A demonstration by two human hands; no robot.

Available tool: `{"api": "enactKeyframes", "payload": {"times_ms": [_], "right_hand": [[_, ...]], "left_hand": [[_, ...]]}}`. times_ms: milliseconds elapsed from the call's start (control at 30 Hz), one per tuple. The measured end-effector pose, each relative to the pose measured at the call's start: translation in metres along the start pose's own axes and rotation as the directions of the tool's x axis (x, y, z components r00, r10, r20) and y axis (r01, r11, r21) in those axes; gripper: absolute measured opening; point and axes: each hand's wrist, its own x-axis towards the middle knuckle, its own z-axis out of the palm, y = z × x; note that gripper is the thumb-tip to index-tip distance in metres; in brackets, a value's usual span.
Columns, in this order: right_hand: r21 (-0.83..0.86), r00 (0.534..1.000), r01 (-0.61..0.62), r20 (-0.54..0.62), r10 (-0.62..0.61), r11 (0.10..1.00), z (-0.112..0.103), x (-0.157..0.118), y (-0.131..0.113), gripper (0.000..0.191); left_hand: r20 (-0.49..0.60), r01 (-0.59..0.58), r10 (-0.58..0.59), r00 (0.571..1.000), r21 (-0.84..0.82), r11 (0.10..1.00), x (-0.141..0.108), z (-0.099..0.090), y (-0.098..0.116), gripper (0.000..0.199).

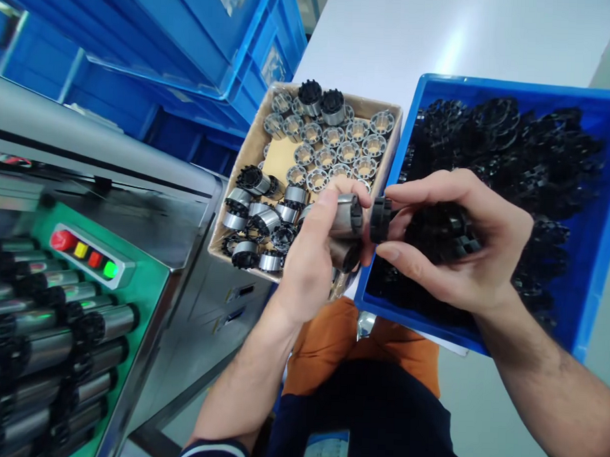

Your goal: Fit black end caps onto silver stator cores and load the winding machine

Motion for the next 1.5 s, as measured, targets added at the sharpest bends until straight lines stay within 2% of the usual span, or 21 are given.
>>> {"api": "enactKeyframes", "payload": {"times_ms": [133,333,500,633,767,867,933,967,1067,1133,1167,1300,1400,1500], "right_hand": [[-0.013,0.998,-0.052,0.047,0.052,0.999,0.000,0.000,-0.001,0.040],[-0.007,0.988,-0.069,0.135,0.069,0.998,-0.004,0.000,-0.001,0.041],[0.015,0.987,-0.103,0.128,0.101,0.995,-0.004,-0.003,0.001,0.038],[0.038,0.976,-0.177,0.133,0.170,0.984,-0.003,-0.004,0.002,0.039],[0.061,0.976,-0.150,0.166,0.138,0.987,-0.004,-0.003,0.005,0.044],[0.075,0.974,-0.157,0.178,0.142,0.985,-0.003,-0.001,0.006,0.044],[0.128,0.973,-0.179,0.169,0.157,0.975,-0.002,-0.002,0.004,0.050],[0.167,0.973,-0.195,0.159,0.168,0.967,-0.002,-0.002,0.003,0.051],[0.271,0.964,-0.259,0.128,0.232,0.927,-0.002,-0.004,0.001,0.039],[0.277,0.954,-0.297,0.119,0.274,0.914,-0.003,-0.004,0.002,0.033],[0.265,0.954,-0.298,0.118,0.276,0.917,-0.004,-0.003,0.003,0.037],[0.173,0.979,-0.187,0.107,0.171,0.967,-0.006,0.002,0.011,0.054],[0.117,0.988,-0.122,0.104,0.110,0.986,-0.007,0.001,0.013,0.054],[0.119,0.977,-0.180,0.140,0.163,0.976,-0.006,-0.001,0.010,0.056]], "left_hand": [[0.023,-0.027,0.026,0.999,0.041,0.999,-0.004,-0.002,-0.001,0.045],[0.082,-0.042,0.031,0.996,0.142,0.989,-0.004,-0.009,0.000,0.056],[0.119,-0.061,0.040,0.992,0.176,0.983,-0.003,-0.012,-0.002,0.064],[0.133,-0.146,0.115,0.984,0.252,0.957,-0.004,-0.015,-0.002,0.065],[0.170,-0.227,0.176,0.970,0.356,0.906,-0.004,-0.022,-0.001,0.057],[0.198,-0.271,0.211,0.957,0.357,0.894,-0.001,-0.026,0.000,0.052],[0.140,-0.289,0.256,0.956,0.315,0.904,0.002,-0.026,-0.001,0.054],[0.073,-0.294,0.285,0.956,0.292,0.910,0.003,-0.025,-0.001,0.059],[-0.116,-0.294,0.323,0.939,0.214,0.932,0.006,-0.020,-0.004,0.072],[-0.121,-0.293,0.314,0.942,0.166,0.942,0.006,-0.018,-0.006,0.066],[-0.093,-0.291,0.307,0.947,0.156,0.944,0.005,-0.017,-0.007,0.062],[0.037,-0.254,0.251,0.967,0.164,0.953,-0.002,-0.021,-0.009,0.060],[0.089,-0.141,0.133,0.987,0.095,0.985,-0.007,-0.025,-0.011,0.056],[0.102,-0.049,0.041,0.994,0.074,0.996,-0.008,-0.025,-0.013,0.056]]}}
